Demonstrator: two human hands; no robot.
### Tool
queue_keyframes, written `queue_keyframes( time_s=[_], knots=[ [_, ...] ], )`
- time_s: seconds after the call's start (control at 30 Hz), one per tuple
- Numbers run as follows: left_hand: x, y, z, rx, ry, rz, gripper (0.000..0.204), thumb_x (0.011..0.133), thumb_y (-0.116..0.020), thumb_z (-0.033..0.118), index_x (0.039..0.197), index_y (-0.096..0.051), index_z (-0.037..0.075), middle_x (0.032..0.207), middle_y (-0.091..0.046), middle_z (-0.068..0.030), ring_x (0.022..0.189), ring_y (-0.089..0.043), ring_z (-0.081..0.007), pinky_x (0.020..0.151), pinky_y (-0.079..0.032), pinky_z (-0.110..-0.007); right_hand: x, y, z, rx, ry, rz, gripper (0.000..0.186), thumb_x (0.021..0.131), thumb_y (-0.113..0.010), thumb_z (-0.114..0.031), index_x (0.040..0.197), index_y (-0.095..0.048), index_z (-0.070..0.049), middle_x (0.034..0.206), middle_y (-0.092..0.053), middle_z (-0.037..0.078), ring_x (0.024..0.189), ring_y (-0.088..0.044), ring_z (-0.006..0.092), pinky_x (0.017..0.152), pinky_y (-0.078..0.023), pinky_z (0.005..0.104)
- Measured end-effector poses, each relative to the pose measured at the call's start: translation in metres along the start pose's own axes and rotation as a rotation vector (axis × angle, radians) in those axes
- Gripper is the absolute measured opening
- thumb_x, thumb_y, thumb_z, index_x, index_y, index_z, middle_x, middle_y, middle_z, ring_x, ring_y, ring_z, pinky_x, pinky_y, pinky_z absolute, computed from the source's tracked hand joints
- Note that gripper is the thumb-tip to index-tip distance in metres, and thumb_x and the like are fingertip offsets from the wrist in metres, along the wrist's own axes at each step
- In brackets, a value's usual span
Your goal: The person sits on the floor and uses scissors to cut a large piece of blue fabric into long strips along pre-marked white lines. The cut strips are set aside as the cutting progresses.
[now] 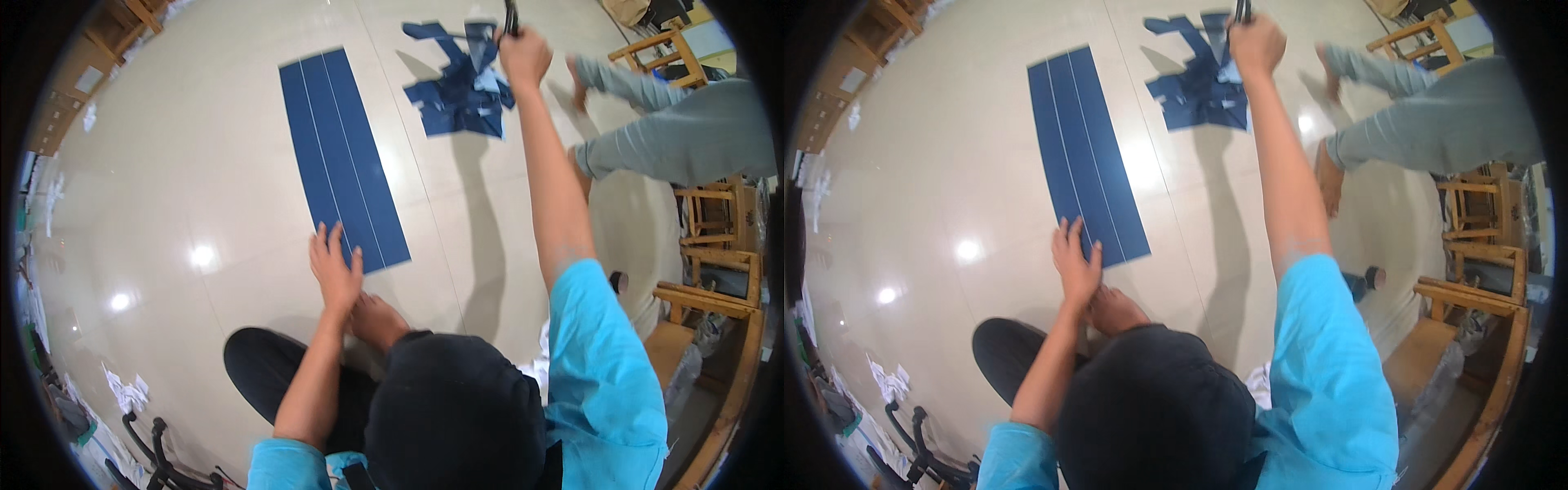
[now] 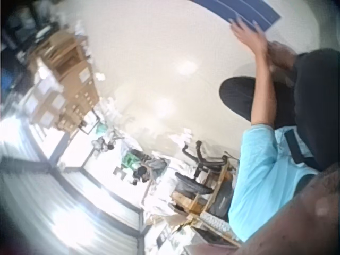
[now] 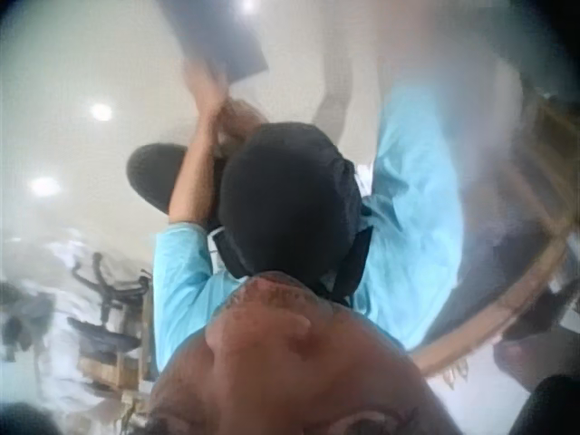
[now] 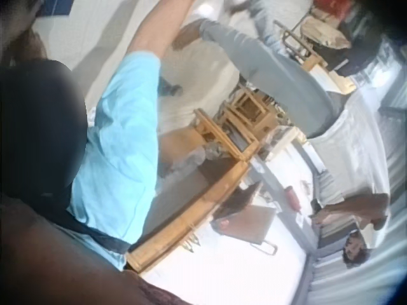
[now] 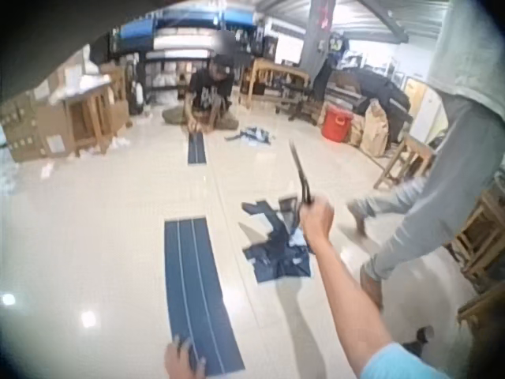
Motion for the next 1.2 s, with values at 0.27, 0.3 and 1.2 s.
queue_keyframes(
  time_s=[0.27,0.3,1.2],
  knots=[
    [0.003,-0.003,0.016,0.001,-0.061,-0.023,0.068,0.092,-0.073,0.020,0.154,-0.048,0.009,0.164,-0.034,-0.0250,0.151,-0.026,-0.0518,0.123,-0.023,-0.060,-0.187,-0.082,-0.042,0.387,0.003,-0.434,0.039,0.079,-0.087,-0.038,0.096,-0.078,-0.003,0.089,-0.075,0.019,0.086,-0.073,0.0397,0.076,-0.054,0.0486],
    [0.000,0.000,0.016,0.007,-0.057,-0.040,0.069,0.092,-0.073,0.020,0.154,-0.047,0.009,0.164,-0.034,-0.0246,0.152,-0.025,-0.0510,0.123,-0.023,-0.061,-0.202,-0.096,-0.060,0.405,-0.010,-0.510,0.037,0.080,-0.087,-0.035,0.099,-0.078,-0.005,0.090,-0.075,0.019,0.086,-0.073,0.0400,0.077,-0.055,0.0482],
    [0.056,-0.023,0.035,-0.105,0.010,-0.239,0.067,0.097,-0.069,0.022,0.157,-0.044,0.008,0.165,-0.031,-0.0235,0.155,-0.023,-0.0492,0.125,-0.019,-0.061,-0.124,-0.322,-0.202,0.384,0.396,-0.466,0.069,0.082,-0.086,-0.050,0.123,-0.068,0.002,0.121,-0.071,0.020,0.114,-0.067,0.0370,0.099,-0.054,0.0435]
  ],
)
Point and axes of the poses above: each hand's wrist, its own x-axis towards the middle knuckle, its own y-axis out of the back of the hand, z = x × y, the point moved 8 cm from there along x, towards the middle knuckle
